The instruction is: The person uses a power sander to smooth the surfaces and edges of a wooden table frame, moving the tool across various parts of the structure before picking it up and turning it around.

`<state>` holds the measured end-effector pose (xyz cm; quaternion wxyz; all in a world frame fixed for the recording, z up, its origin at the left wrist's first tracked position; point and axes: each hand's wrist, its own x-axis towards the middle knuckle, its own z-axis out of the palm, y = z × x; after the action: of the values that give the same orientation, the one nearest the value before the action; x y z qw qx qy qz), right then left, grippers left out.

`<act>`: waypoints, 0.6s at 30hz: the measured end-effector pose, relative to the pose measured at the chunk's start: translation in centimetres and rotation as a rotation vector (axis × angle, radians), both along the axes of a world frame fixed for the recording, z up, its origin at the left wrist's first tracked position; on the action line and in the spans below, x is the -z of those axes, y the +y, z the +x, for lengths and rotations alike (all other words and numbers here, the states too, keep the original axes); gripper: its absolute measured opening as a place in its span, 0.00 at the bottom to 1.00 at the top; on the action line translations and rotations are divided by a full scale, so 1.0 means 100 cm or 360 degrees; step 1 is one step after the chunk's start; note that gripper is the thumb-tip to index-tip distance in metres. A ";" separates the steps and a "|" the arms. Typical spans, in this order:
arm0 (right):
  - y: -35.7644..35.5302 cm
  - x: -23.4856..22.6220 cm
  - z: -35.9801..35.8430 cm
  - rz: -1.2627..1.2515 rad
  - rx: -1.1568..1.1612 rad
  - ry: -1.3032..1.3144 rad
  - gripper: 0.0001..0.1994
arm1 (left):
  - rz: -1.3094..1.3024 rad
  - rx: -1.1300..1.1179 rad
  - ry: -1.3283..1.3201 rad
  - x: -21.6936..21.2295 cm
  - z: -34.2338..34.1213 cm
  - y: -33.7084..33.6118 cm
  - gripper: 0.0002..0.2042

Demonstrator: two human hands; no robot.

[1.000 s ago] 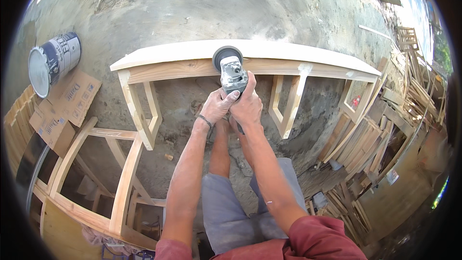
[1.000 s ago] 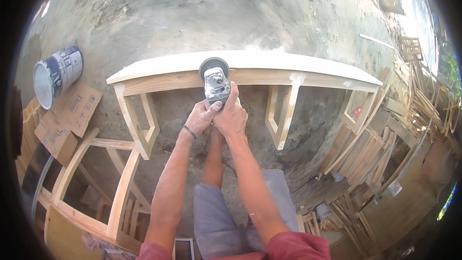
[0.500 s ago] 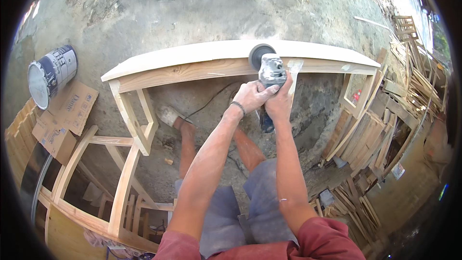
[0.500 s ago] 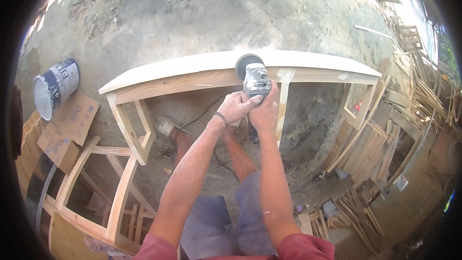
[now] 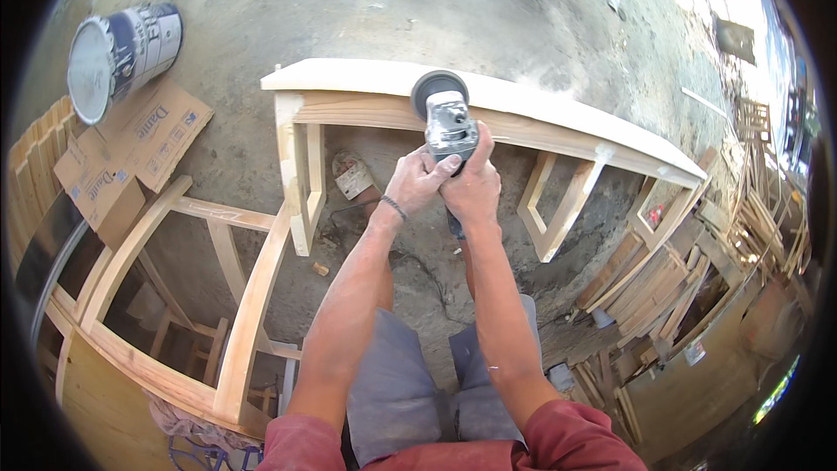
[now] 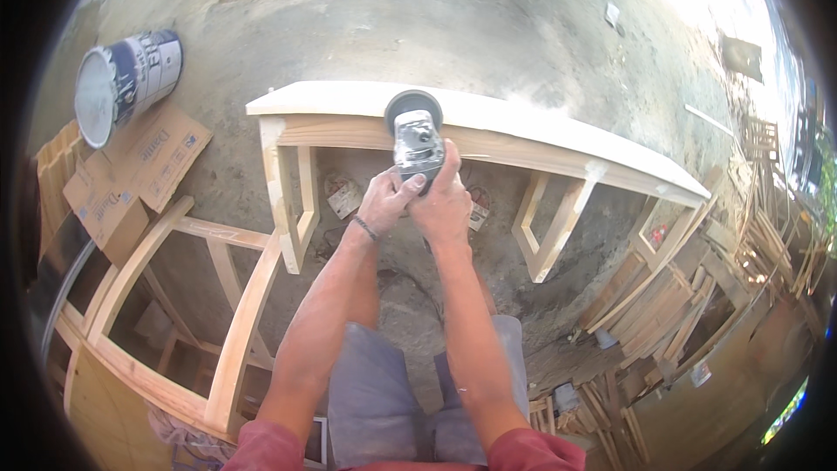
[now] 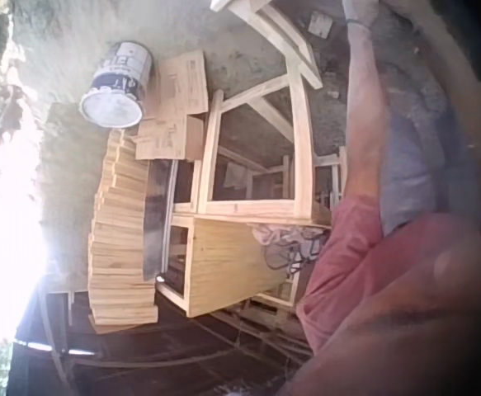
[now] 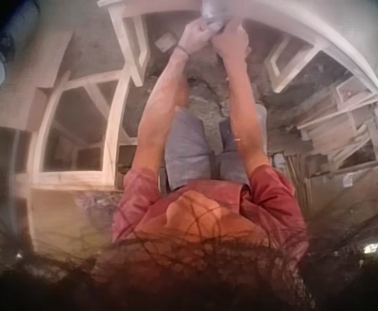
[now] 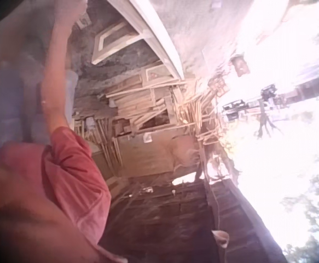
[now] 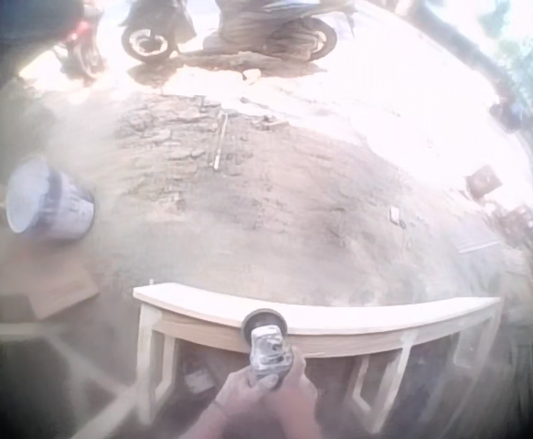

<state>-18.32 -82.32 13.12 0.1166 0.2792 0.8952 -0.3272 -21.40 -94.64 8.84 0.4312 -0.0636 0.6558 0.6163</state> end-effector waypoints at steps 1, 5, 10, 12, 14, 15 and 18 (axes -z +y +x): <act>-0.014 0.004 -0.007 -0.0022 -0.0054 0.0034 0.41 | 0.0031 -0.0134 0.0001 0.003 -0.001 -0.014 0.27; -0.071 0.008 -0.041 -0.0082 -0.0260 0.0039 0.42 | 0.0143 -0.0449 0.0004 -0.001 -0.019 -0.073 0.26; -0.120 0.008 -0.076 -0.0087 -0.0446 -0.0031 0.43 | 0.0100 -0.0576 -0.0089 0.015 -0.033 -0.129 0.25; -0.141 0.003 -0.095 -0.0129 -0.0541 -0.0057 0.42 | 0.0195 -0.0722 -0.0106 0.015 -0.041 -0.149 0.25; -0.159 -0.002 -0.112 -0.0137 -0.0644 -0.0164 0.40 | 0.0248 -0.0843 -0.0187 0.010 -0.049 -0.167 0.25; -0.163 -0.004 -0.118 -0.0171 -0.0651 -0.0207 0.40 | 0.0212 -0.0839 -0.0159 0.009 -0.053 -0.172 0.26; -0.184 -0.005 -0.130 -0.0235 -0.0707 -0.0216 0.40 | 0.0115 -0.0897 -0.0092 0.006 -0.062 -0.191 0.29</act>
<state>-31.31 -100.68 13.64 0.2657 0.0874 0.8984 -0.3387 -27.65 -113.72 8.24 0.2635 -0.2456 0.5773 0.7328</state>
